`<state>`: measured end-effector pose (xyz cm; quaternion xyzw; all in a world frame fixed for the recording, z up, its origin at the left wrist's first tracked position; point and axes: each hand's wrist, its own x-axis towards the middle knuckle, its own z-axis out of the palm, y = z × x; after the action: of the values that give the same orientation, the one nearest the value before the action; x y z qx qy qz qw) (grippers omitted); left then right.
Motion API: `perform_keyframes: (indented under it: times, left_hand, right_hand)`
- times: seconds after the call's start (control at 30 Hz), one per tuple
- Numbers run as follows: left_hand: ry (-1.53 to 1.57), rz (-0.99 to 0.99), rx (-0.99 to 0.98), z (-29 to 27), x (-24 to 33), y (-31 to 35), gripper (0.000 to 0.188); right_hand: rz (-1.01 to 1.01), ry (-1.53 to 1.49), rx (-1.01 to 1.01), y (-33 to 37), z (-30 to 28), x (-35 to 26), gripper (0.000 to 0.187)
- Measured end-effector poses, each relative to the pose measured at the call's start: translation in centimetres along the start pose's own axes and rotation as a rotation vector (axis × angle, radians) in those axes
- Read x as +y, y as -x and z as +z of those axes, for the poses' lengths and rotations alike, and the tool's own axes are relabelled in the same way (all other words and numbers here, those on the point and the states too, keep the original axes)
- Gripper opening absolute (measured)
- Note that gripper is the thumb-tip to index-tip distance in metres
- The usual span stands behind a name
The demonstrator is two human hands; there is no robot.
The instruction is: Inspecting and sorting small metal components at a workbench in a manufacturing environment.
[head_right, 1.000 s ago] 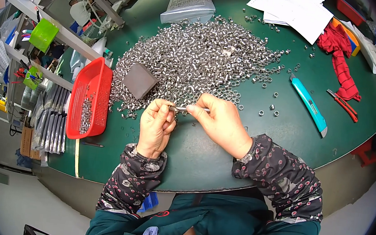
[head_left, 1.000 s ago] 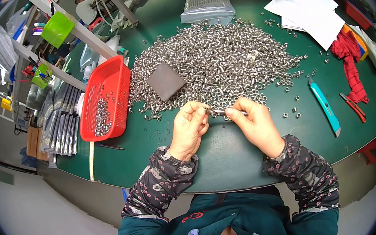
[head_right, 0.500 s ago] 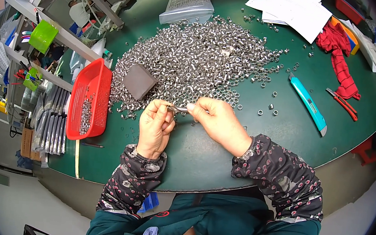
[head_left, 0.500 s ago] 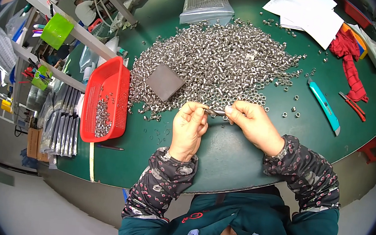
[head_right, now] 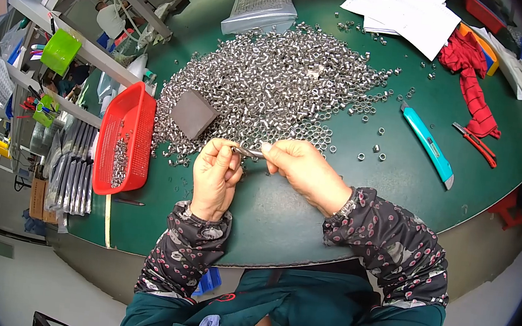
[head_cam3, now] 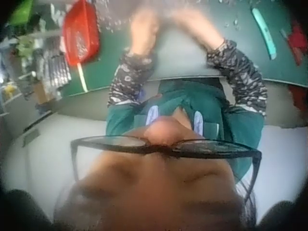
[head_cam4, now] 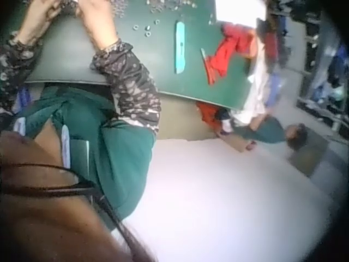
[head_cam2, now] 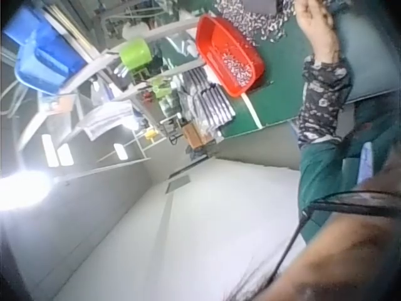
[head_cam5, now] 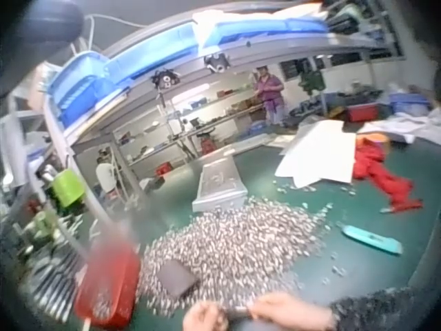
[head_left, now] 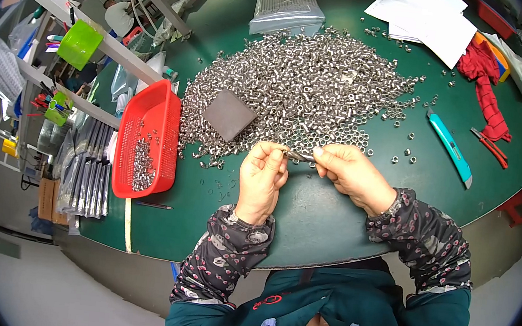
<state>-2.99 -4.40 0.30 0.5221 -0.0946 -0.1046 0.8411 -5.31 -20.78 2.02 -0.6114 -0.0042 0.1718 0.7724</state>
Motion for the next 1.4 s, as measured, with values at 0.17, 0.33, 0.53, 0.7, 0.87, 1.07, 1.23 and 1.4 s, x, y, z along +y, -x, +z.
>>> perform_keyframes:
  times: [0.17,0.33,0.53,0.7,0.87,1.07,1.23,1.4]
  left_hand:
    - [0.133,-0.041,-0.002,-0.2,0.4,-0.3,0.013]
    - [0.419,-0.240,-0.059,-1.2,0.1,-0.5,0.019]
    - [0.469,-0.316,-0.039,-0.8,0.1,-0.4,0.020]
    - [0.338,-0.386,-0.058,0.4,0.1,0.1,0.022]
    - [0.346,-0.472,-0.179,0.6,0.1,0.4,0.022]
    - [0.387,-0.461,-0.095,0.1,0.4,0.1,0.025]
    - [0.389,-0.466,-0.035,-0.3,0.5,0.0,0.027]
    - [0.395,-0.467,-0.032,-0.4,0.4,-0.1,0.027]
  right_hand:
    - [0.084,-0.163,0.034,-0.1,-0.5,0.0,0.030]
    - [-0.123,0.012,0.057,-0.2,-0.2,-0.1,0.026]
    - [-0.232,0.071,0.103,-1.0,-0.2,1.3,0.019]
    - [-0.383,0.190,0.135,-1.3,0.6,1.6,0.023]
    - [-0.341,0.104,0.109,-2.0,0.5,2.1,0.022]
    - [-0.424,0.255,0.298,-1.6,0.3,1.6,0.014]
    - [-0.390,0.446,0.295,-1.6,0.0,1.6,0.015]
    - [-0.366,0.530,0.290,-1.3,-0.3,1.1,0.017]
